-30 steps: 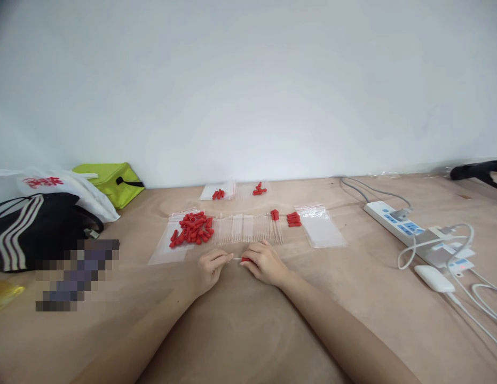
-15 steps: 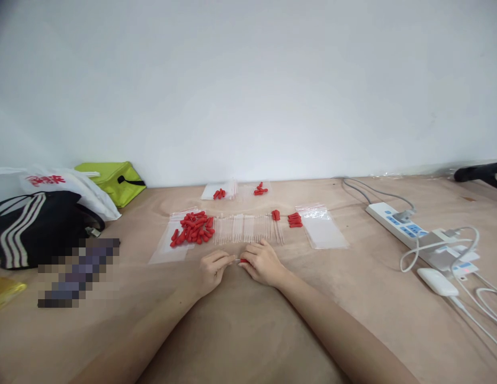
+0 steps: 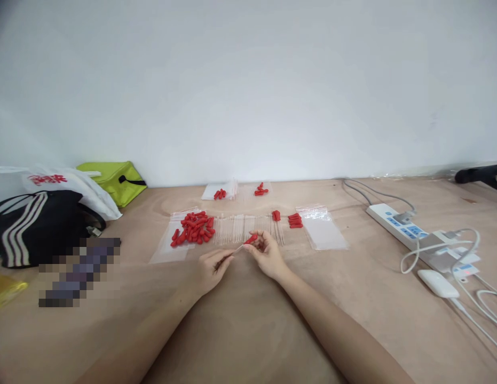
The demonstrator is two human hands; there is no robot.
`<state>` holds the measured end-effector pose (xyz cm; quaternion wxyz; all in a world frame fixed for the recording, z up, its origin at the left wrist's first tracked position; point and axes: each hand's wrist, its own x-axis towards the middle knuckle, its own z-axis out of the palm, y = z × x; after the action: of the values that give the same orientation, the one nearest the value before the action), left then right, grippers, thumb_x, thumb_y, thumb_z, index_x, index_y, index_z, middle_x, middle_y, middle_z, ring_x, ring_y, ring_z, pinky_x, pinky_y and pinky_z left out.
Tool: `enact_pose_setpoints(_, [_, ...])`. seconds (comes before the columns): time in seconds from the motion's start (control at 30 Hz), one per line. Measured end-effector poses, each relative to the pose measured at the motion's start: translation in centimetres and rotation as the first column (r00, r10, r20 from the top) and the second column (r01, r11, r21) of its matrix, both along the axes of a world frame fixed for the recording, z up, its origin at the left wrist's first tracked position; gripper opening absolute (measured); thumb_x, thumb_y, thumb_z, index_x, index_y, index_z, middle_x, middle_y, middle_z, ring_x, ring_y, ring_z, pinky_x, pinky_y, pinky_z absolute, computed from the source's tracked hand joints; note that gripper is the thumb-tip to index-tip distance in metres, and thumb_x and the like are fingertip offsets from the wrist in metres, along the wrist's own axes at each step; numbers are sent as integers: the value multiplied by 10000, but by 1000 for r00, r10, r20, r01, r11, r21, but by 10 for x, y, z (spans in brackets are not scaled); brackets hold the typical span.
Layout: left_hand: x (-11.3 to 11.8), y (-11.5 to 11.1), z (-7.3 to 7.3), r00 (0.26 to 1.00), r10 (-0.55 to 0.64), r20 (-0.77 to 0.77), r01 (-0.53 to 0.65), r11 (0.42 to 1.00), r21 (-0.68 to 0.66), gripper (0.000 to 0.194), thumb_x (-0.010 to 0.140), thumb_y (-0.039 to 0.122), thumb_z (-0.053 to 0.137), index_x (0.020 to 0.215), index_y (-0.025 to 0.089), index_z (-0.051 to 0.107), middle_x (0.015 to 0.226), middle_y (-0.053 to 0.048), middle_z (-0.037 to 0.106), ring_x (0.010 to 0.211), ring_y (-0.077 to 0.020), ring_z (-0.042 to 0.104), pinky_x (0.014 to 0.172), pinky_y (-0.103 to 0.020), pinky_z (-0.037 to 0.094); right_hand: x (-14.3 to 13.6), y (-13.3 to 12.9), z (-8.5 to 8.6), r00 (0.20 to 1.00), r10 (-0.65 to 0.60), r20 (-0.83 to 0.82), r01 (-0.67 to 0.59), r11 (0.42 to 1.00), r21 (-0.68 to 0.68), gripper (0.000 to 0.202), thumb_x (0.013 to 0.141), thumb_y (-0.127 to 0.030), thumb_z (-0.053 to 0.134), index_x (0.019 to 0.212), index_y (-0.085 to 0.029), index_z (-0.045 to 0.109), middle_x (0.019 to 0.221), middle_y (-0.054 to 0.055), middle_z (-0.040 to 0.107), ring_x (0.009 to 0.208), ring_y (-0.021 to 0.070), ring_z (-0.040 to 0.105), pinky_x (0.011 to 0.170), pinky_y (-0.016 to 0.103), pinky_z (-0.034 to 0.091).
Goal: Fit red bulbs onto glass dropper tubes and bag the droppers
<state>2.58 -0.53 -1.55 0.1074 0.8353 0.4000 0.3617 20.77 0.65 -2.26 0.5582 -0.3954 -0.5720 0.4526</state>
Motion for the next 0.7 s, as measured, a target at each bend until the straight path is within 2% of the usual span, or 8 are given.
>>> enact_pose_setpoints(0.1, [6,-4,1,999,-21,27,22,999,-25,177,839,211,469,923,185,623,776,-28,677,646,-136,624,603,-235,492,-17,-5,-3,992,22,-124,-37,992,-119,312,618,-403,673,789,-197,514,673,-7,587,633,125,558,638,267,452])
enact_pose_setpoints(0.2, [7,-5,3,999,-46,19,47,998,-33,169,830,215,482,898,178,633,727,-27,671,620,-136,616,585,-236,484,-26,-6,-4,994,22,-108,-40,985,-168,308,621,-438,644,755,-180,542,663,12,606,651,144,572,662,287,450])
enact_pose_setpoints(0.27, [6,-5,3,999,-30,45,31,999,-15,157,813,227,514,902,174,632,735,-32,670,658,-146,613,626,-252,485,-18,1,0,998,-53,-44,46,987,-152,329,647,-457,599,805,-170,567,655,14,610,640,149,568,643,286,440])
enact_pose_setpoints(0.33, [3,-3,3,998,1,70,-2,1000,8,151,796,230,538,900,171,630,753,-38,671,708,-158,605,676,-275,479,2,13,8,981,-172,86,180,979,-100,361,675,-466,550,858,-158,588,644,13,608,616,152,555,603,275,422])
enact_pose_setpoints(0.4, [1,0,3,997,48,60,-49,999,17,134,790,222,540,874,173,634,742,-36,668,718,-167,590,693,-298,468,29,26,16,911,-287,295,312,949,-39,371,671,-466,544,845,-146,614,614,17,603,586,160,545,566,266,398])
enact_pose_setpoints(0.5, [0,2,2,993,120,12,-120,993,10,118,789,211,532,823,174,639,723,-34,660,699,-175,562,681,-316,454,65,41,23,706,-423,568,472,879,67,355,680,-431,550,863,-139,637,619,32,620,601,173,556,590,269,386])
enact_pose_setpoints(0.57, [0,3,2,990,141,-19,-141,990,-1,116,786,208,532,807,174,641,719,-34,652,698,-177,549,681,-319,447,79,45,22,609,-428,667,515,854,78,332,698,-411,537,843,-132,644,618,46,629,606,177,562,593,266,382])
enact_pose_setpoints(0.7, [1,3,2,985,160,-70,-162,987,-22,114,784,201,534,799,177,645,705,-31,642,693,-179,531,685,-322,434,83,50,13,495,-369,787,564,825,32,316,721,-413,514,860,-164,650,760,75,669,710,203,592,589,260,378])
